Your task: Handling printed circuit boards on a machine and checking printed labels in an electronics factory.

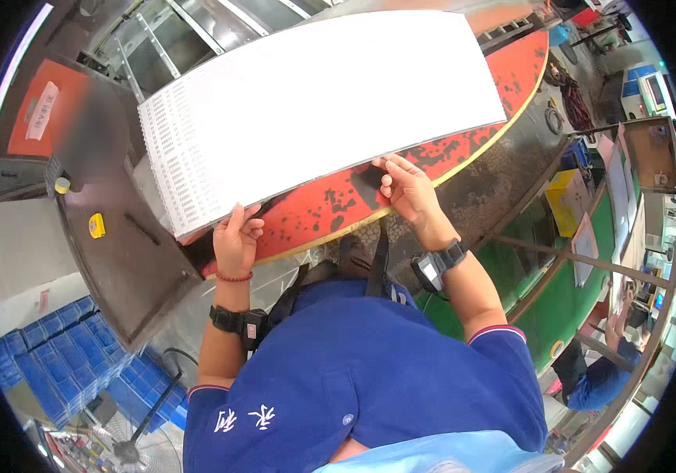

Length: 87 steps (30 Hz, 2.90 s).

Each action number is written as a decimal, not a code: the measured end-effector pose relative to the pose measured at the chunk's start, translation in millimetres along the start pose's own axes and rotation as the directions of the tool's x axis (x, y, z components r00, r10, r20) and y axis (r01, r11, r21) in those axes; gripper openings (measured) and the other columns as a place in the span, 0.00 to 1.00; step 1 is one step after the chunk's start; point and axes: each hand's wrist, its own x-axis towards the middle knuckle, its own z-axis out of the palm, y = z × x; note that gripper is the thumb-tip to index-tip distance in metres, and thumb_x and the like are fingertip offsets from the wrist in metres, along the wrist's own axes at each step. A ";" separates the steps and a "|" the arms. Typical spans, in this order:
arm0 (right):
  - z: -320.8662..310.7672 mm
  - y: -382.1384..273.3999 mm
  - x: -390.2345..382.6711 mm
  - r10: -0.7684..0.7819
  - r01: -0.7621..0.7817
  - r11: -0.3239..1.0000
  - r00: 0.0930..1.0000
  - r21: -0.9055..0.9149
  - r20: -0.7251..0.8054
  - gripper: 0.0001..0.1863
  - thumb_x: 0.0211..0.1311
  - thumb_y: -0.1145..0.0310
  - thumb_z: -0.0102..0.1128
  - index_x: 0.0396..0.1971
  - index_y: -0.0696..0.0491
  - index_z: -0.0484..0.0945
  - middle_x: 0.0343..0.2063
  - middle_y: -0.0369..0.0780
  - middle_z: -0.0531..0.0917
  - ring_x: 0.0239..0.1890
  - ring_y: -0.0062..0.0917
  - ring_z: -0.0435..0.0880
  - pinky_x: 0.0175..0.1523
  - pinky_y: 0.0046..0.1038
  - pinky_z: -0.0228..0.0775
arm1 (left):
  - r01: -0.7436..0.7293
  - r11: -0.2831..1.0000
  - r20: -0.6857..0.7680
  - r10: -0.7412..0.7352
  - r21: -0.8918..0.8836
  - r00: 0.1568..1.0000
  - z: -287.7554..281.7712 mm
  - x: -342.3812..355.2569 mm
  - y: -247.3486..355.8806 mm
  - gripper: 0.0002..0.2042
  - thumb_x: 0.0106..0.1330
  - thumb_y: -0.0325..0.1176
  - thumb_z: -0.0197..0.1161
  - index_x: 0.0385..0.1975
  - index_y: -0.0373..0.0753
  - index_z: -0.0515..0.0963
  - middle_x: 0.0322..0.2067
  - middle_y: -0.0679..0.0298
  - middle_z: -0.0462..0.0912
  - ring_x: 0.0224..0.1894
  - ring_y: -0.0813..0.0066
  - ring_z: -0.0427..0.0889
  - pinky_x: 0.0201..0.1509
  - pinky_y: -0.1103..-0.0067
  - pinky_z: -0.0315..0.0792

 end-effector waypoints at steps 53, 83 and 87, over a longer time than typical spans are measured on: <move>51.0 -60.6 -27.2 0.055 0.028 0.656 0.995 -0.754 0.086 0.12 0.61 0.68 0.50 0.39 0.60 0.74 0.28 0.38 0.80 0.23 0.17 0.76 0.26 0.17 0.69 | 0.001 0.993 0.088 0.009 -0.120 0.996 -9.5 -3.3 -0.8 0.12 0.64 0.33 0.53 0.36 0.29 0.73 0.33 0.55 0.79 0.31 0.71 0.80 0.34 0.79 0.75; 167.1 -183.1 271.1 0.451 0.692 -0.369 0.717 -0.621 0.531 0.28 0.36 0.57 0.71 0.35 0.63 0.76 0.27 0.45 0.80 0.31 0.31 0.79 0.37 0.29 0.67 | 0.084 0.963 -0.180 -0.133 -0.254 0.975 80.7 -29.2 -49.2 0.15 0.64 0.37 0.53 0.45 0.36 0.66 0.38 0.56 0.78 0.35 0.68 0.80 0.33 0.80 0.74; 171.2 -185.1 266.9 0.423 0.703 -0.460 0.710 -0.542 0.563 0.27 0.32 0.57 0.72 0.30 0.63 0.77 0.26 0.46 0.79 0.30 0.32 0.78 0.37 0.29 0.67 | -0.004 0.944 -0.182 -0.060 -0.331 0.981 86.1 -5.9 -55.0 0.11 0.64 0.36 0.53 0.40 0.35 0.69 0.34 0.59 0.78 0.34 0.69 0.80 0.30 0.80 0.73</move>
